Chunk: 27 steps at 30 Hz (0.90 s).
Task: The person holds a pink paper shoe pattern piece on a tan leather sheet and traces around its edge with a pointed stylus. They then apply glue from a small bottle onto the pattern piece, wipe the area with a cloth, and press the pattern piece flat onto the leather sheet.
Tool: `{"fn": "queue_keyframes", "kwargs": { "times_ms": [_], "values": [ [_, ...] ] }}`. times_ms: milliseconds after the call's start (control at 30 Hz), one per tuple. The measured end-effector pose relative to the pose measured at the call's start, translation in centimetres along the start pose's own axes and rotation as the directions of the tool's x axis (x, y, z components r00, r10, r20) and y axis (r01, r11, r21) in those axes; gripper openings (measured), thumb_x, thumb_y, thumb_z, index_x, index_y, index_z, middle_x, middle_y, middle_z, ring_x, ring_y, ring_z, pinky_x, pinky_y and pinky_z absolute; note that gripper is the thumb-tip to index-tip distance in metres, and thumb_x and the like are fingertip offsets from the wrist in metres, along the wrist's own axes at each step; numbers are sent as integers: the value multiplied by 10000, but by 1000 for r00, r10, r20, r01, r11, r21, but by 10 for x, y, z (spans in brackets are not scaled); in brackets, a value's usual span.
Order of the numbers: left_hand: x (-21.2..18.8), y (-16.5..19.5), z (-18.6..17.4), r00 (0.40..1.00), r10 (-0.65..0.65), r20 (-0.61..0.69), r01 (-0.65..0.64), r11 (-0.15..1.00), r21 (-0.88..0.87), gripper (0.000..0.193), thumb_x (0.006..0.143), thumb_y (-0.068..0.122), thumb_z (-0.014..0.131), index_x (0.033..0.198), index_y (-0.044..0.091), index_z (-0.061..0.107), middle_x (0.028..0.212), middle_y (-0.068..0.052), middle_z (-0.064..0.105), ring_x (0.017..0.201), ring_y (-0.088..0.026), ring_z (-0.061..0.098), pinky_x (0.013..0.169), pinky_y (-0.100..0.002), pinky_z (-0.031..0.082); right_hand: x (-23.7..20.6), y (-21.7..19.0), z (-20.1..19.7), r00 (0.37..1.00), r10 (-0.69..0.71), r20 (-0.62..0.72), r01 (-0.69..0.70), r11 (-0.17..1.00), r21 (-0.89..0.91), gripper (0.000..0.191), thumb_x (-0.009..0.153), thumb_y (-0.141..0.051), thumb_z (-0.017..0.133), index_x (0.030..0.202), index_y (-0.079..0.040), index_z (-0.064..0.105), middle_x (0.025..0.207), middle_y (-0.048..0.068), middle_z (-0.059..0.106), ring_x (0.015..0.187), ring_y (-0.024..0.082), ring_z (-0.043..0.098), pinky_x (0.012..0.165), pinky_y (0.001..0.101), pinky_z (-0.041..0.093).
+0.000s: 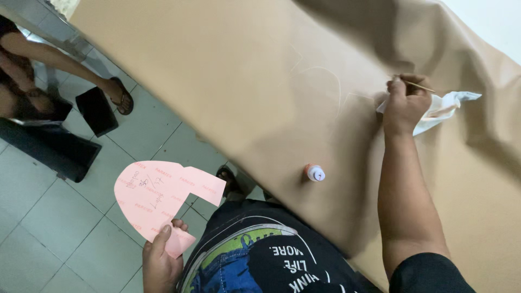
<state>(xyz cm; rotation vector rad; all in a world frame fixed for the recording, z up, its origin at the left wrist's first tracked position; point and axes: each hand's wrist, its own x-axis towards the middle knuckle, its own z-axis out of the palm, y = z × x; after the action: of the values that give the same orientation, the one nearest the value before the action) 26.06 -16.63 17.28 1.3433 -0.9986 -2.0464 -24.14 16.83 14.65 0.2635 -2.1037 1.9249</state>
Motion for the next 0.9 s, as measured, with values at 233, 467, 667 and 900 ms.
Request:
{"fn": "queue_keyframes", "kwargs": {
  "times_ms": [233,467,667,900],
  "values": [
    [8,9,-4,997,-73,-30,74,997,36,363,987,86,518,1289,-116,530,1048,-209,658,987,-290,652,942,-458,519,-19,1,69,956,130,262,-115,991,-74,87,1010,-15,695,1070,-3,634,989,72,730,892,114,714,807,235,583],
    [10,5,-9,996,-80,-47,82,996,46,305,973,80,534,1216,-97,582,1029,-190,666,971,-282,660,947,-451,534,-20,11,87,969,29,245,-5,995,-98,99,1014,-6,723,1057,1,635,1002,65,728,905,96,681,827,233,560],
    [10,0,-16,993,-99,-58,102,993,61,295,978,89,536,1203,-94,587,1025,-173,674,979,-273,660,919,-432,522,-20,18,89,967,72,246,-46,993,-108,92,1007,3,704,1036,-8,618,966,57,721,858,97,674,787,232,559],
    [9,3,-28,996,-79,-43,80,997,23,275,982,86,527,1176,-94,604,1028,-177,677,974,-273,663,907,-421,526,-21,-1,95,978,-15,209,79,950,-302,52,1004,42,693,1012,16,648,956,111,739,851,133,685,779,241,556]
  ]
}}
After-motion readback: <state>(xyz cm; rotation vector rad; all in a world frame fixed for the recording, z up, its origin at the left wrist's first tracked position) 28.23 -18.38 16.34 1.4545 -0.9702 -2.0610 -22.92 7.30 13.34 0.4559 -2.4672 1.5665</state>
